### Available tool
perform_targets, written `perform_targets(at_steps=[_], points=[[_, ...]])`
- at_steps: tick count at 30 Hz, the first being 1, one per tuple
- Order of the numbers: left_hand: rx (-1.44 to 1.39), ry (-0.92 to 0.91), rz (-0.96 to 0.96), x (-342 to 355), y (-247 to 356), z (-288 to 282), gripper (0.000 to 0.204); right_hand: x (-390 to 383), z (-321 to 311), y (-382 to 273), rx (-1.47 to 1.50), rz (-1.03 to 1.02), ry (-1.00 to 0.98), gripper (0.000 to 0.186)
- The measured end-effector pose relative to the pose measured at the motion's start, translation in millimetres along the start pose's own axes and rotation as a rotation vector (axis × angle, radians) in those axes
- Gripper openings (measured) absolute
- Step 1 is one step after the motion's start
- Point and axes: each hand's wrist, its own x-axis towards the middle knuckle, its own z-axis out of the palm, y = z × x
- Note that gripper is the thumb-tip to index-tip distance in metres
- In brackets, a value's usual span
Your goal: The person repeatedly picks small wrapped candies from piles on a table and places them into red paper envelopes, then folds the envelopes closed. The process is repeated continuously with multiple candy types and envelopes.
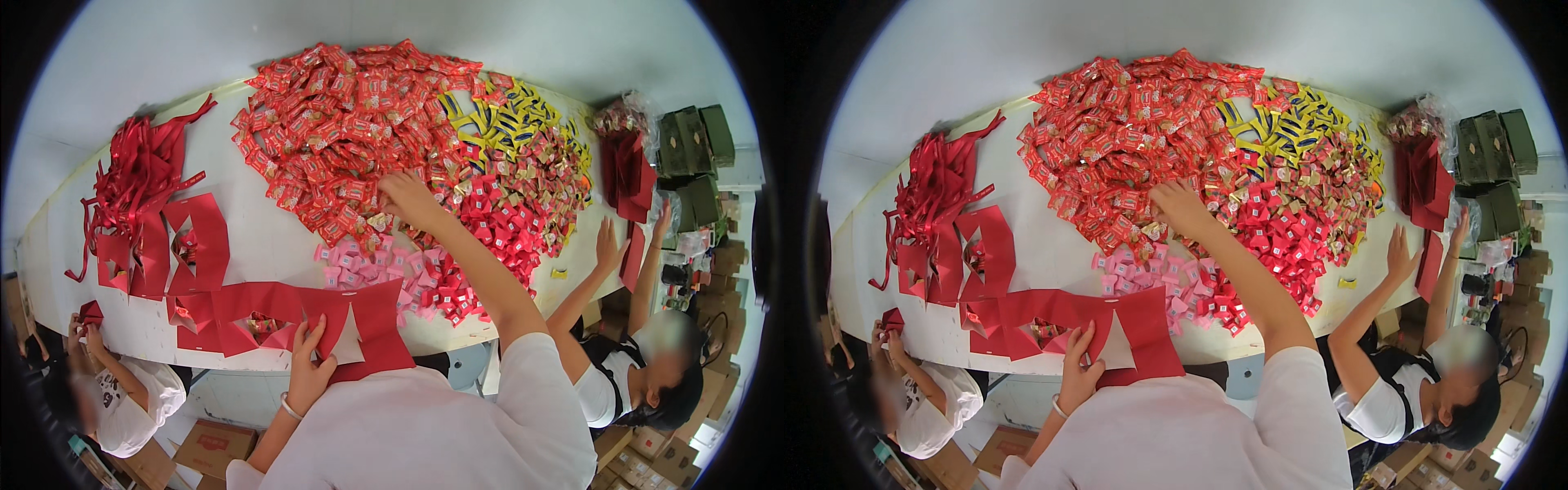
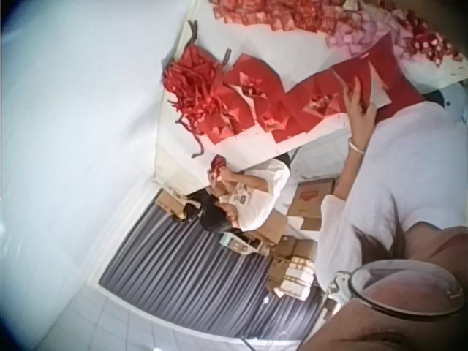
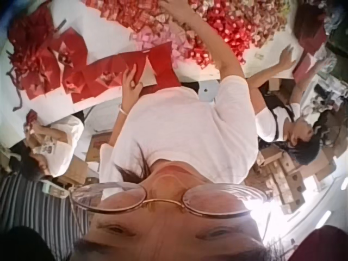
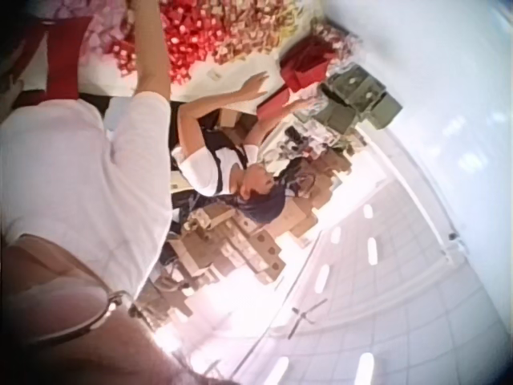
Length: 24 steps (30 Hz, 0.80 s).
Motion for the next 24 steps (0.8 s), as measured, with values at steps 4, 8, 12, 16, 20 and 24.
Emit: perform_targets(at_steps=[4, 8, 12, 16, 20, 24], points=[[0.015, 0.037, -0.007, -0.8, -2.8, 1.8, 0.066, 14.7, -12.2, 5.5, 0.68, 0.626, 0.524, 0.037], [-0.006, 0.009, -0.038, 5.2, 2.3, 3.8, 0.066, 18.5, 9.1, 27.5, 0.349, 0.81, 0.331, 0.051], [0.068, 0.011, -0.037, 6.8, 11.4, 1.5, 0.066, 43.7, 11.1, -3.7, 0.001, 0.886, 0.055, 0.062], [0.062, 0.011, -0.028, 11.6, 2.7, 0.1, 0.065, 28.1, 12.8, 21.7, 0.322, 0.862, 0.242, 0.06], [-0.007, 0.046, -0.073, 28.2, -3.4, 2.6, 0.066, -8.8, -14.1, 1.5, 1.39, 0.726, 0.688, 0.029], [0.246, 0.107, 0.169, 51.2, -16.0, 16.7, 0.066, -45.4, -48.3, -132.9, 1.681, 0.532, 0.767, 0.026]])
